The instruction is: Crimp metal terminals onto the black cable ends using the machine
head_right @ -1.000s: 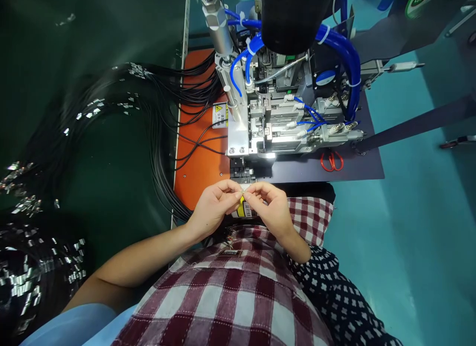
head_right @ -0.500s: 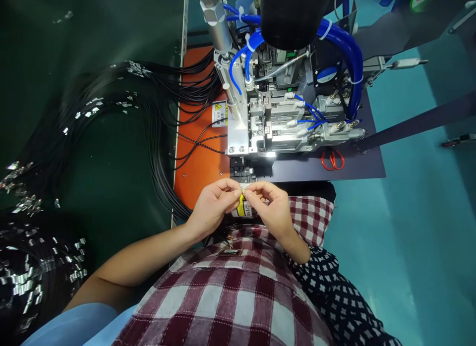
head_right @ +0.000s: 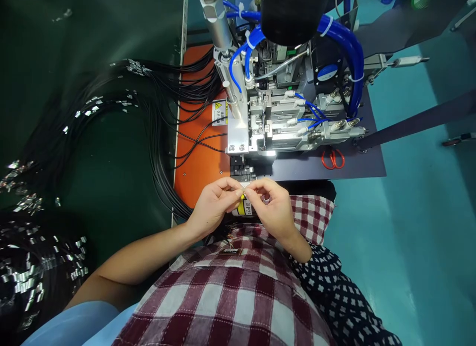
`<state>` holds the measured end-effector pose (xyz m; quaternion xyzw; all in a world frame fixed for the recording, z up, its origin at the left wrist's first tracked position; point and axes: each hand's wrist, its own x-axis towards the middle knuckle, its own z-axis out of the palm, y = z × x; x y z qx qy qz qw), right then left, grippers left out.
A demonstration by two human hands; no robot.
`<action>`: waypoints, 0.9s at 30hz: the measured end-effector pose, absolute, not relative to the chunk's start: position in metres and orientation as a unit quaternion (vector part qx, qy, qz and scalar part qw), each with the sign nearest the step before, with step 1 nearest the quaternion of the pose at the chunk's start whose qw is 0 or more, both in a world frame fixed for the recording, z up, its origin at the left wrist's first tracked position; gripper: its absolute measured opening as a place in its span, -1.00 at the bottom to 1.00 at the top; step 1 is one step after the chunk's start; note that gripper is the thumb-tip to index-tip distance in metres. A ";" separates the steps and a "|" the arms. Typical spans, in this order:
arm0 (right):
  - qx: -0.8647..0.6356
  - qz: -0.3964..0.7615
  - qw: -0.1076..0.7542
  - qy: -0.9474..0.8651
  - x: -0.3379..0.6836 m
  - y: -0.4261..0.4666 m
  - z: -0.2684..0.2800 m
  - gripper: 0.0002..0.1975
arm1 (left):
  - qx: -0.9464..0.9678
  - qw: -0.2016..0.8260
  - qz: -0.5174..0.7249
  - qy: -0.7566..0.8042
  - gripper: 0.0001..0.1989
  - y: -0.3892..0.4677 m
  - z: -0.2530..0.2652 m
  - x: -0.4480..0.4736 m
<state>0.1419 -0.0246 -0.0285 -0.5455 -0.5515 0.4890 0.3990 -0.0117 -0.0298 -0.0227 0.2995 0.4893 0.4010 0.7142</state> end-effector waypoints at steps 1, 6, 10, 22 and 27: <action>-0.543 0.496 0.396 -0.549 0.142 -0.025 -0.029 -0.88 | 0.301 0.712 0.405 0.487 -0.74 -0.030 -0.024 -0.011; -0.523 0.532 0.399 -0.533 0.140 -0.027 -0.032 -0.88 | 0.318 0.707 0.428 0.465 -0.79 -0.033 -0.029 -0.012; -0.520 0.547 0.397 -0.521 0.141 -0.026 -0.033 -0.88 | 0.315 0.710 0.421 0.469 -0.78 -0.033 -0.029 -0.013; -0.541 0.537 0.413 -0.499 0.141 -0.028 -0.031 -0.89 | 0.315 0.710 0.415 0.474 -0.80 -0.030 -0.028 -0.012; -0.532 0.541 0.407 -0.509 0.144 -0.027 -0.032 -0.89 | 0.319 0.711 0.414 0.471 -0.80 -0.030 -0.027 -0.012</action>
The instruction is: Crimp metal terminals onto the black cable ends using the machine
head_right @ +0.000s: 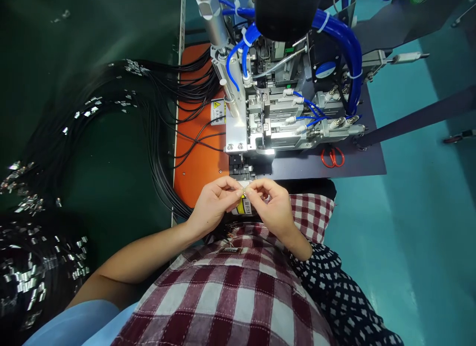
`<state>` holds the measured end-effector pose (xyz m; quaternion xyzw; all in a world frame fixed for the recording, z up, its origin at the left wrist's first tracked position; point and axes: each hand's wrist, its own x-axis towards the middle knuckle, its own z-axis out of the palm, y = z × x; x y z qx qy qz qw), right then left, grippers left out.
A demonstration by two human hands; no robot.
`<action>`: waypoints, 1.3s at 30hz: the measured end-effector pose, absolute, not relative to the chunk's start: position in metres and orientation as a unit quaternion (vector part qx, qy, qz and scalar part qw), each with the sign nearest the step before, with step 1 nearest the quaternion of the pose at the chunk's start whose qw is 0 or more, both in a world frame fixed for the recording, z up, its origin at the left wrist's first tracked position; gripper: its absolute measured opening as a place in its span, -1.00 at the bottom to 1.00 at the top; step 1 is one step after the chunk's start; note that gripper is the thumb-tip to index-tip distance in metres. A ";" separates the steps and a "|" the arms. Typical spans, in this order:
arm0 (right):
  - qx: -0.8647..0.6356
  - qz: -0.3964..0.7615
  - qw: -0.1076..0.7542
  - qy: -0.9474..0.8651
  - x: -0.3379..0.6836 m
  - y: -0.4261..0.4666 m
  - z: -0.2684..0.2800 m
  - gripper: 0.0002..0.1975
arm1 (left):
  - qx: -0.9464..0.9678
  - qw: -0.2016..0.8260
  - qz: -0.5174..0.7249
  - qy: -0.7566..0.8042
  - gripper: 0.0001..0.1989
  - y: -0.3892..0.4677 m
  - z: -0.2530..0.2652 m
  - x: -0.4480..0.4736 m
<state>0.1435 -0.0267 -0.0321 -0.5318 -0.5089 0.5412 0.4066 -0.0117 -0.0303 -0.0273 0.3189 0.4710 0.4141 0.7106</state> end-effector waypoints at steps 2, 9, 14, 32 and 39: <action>-0.525 0.549 0.406 -0.508 0.143 -0.027 -0.034 -0.88 | 0.316 0.712 0.416 0.469 -0.79 -0.031 -0.028 -0.011; -0.496 0.659 0.396 -0.404 0.137 -0.028 -0.041 -0.81 | 0.317 0.708 0.437 0.456 -0.80 -0.034 -0.033 -0.012; -0.497 0.624 0.417 -0.436 0.138 -0.031 -0.037 -0.82 | 0.332 0.709 0.419 0.460 -0.76 -0.032 -0.028 -0.011; -0.531 0.594 0.391 -0.460 0.149 0.012 -0.055 -0.86 | 0.676 0.426 0.294 0.524 -0.91 0.006 -0.025 -0.045; -0.546 0.604 0.369 -0.448 0.147 0.024 -0.067 -0.86 | 0.816 0.218 0.254 0.471 -0.72 0.016 -0.046 -0.053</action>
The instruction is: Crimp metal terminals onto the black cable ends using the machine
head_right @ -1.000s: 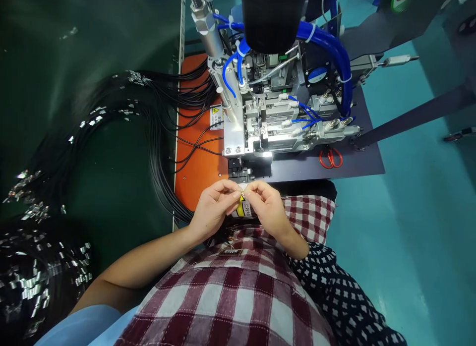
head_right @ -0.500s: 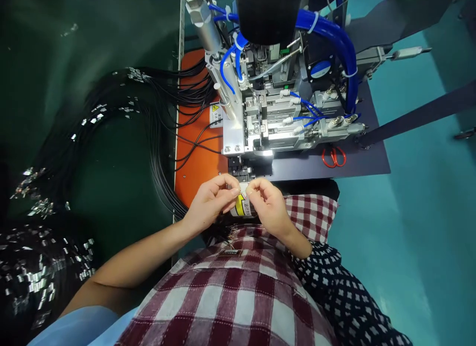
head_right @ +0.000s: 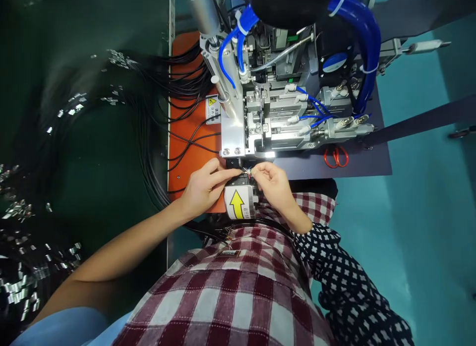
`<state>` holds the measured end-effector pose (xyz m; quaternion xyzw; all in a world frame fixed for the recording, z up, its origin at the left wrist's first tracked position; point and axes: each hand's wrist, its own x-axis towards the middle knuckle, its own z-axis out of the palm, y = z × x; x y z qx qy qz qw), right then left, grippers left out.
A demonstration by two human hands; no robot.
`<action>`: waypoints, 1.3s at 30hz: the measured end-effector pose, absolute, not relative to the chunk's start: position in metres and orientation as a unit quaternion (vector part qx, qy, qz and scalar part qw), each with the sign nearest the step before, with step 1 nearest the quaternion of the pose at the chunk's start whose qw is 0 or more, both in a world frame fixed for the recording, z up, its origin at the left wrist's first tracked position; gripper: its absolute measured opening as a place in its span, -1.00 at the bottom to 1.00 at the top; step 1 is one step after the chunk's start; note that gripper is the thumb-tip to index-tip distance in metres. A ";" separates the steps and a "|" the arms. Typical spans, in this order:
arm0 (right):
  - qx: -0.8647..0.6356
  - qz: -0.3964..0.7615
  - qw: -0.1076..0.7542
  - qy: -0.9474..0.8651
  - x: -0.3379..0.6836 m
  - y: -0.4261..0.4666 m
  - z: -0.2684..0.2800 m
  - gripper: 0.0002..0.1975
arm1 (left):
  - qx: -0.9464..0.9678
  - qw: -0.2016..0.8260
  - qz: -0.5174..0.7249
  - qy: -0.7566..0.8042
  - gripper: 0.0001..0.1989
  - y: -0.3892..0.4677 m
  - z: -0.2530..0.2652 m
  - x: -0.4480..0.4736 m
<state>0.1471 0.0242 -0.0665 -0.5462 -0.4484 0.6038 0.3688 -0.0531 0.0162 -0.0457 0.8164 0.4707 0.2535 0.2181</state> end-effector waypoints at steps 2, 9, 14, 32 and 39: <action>-0.552 0.606 0.363 -0.443 0.149 0.023 -0.067 -0.85 | 0.827 0.207 0.236 0.466 -0.69 0.016 -0.047 -0.053; -0.559 0.606 0.350 -0.444 0.150 0.022 -0.064 -0.83 | 0.842 0.187 0.166 0.479 -0.64 0.014 -0.044 -0.053; -0.561 0.608 0.349 -0.440 0.148 0.023 -0.064 -0.84 | 0.846 0.174 0.143 0.483 -0.66 0.015 -0.042 -0.054; -0.576 0.580 0.372 -0.440 0.144 0.018 -0.068 -0.81 | 0.857 0.112 0.101 0.492 -0.61 0.015 -0.038 -0.048; -0.586 0.541 0.382 -0.468 0.142 0.013 -0.073 -0.85 | 0.866 0.089 0.107 0.481 -0.62 0.014 -0.039 -0.048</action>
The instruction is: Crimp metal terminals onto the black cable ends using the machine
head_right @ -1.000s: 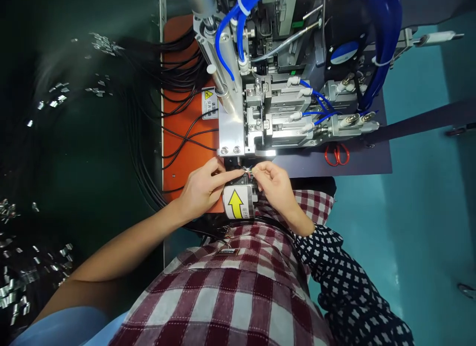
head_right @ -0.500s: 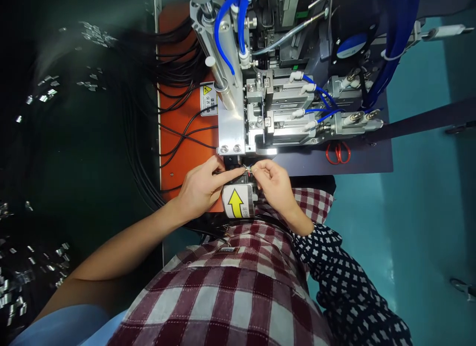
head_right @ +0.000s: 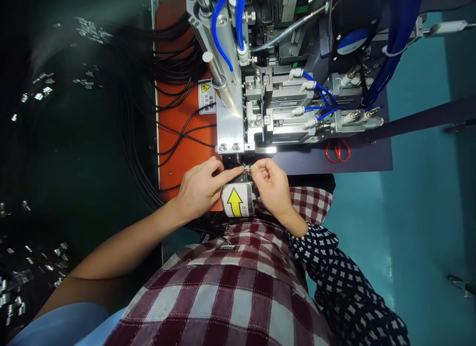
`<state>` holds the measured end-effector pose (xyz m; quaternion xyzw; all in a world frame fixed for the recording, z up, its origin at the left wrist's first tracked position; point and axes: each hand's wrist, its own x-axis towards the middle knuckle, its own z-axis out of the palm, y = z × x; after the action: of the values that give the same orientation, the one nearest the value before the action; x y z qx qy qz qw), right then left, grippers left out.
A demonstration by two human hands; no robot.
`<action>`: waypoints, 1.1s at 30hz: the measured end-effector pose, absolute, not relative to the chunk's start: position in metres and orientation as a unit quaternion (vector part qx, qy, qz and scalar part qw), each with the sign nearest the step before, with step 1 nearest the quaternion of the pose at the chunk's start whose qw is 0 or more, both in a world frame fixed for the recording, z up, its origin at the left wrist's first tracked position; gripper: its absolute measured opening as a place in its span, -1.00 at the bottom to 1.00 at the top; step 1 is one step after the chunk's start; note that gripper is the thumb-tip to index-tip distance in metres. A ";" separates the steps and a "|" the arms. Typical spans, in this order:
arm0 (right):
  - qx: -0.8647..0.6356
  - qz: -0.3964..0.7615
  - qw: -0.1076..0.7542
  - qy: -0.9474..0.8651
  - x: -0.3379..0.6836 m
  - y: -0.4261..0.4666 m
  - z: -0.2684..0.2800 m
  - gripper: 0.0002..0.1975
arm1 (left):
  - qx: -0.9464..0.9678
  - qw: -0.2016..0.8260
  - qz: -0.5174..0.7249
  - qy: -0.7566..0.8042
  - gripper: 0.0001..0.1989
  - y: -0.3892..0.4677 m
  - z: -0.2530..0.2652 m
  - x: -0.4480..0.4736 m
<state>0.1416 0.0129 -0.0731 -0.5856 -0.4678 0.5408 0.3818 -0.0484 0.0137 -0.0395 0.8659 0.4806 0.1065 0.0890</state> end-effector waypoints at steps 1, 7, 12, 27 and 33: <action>-0.587 0.536 0.382 -0.471 0.141 0.012 -0.073 -0.86 | 0.868 0.086 0.109 0.478 -0.62 0.014 -0.040 -0.049; -0.598 0.544 0.376 -0.453 0.140 0.012 -0.071 -0.84 | 0.867 0.091 0.106 0.479 -0.65 0.013 -0.039 -0.048; -0.595 0.544 0.376 -0.457 0.141 0.012 -0.073 -0.86 | 0.871 0.070 0.104 0.476 -0.67 0.014 -0.038 -0.047; -0.584 0.550 0.380 -0.460 0.141 0.012 -0.074 -0.85 | 0.878 0.046 0.100 0.466 -0.64 0.016 -0.036 -0.046; -0.582 0.548 0.381 -0.464 0.142 0.012 -0.076 -0.86 | 0.882 0.047 0.102 0.458 -0.67 0.017 -0.035 -0.047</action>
<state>0.1423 0.0124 -0.0758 -0.5825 -0.4644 0.5475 0.3812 -0.0469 0.0168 -0.0349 0.8817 0.4583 0.1017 0.0475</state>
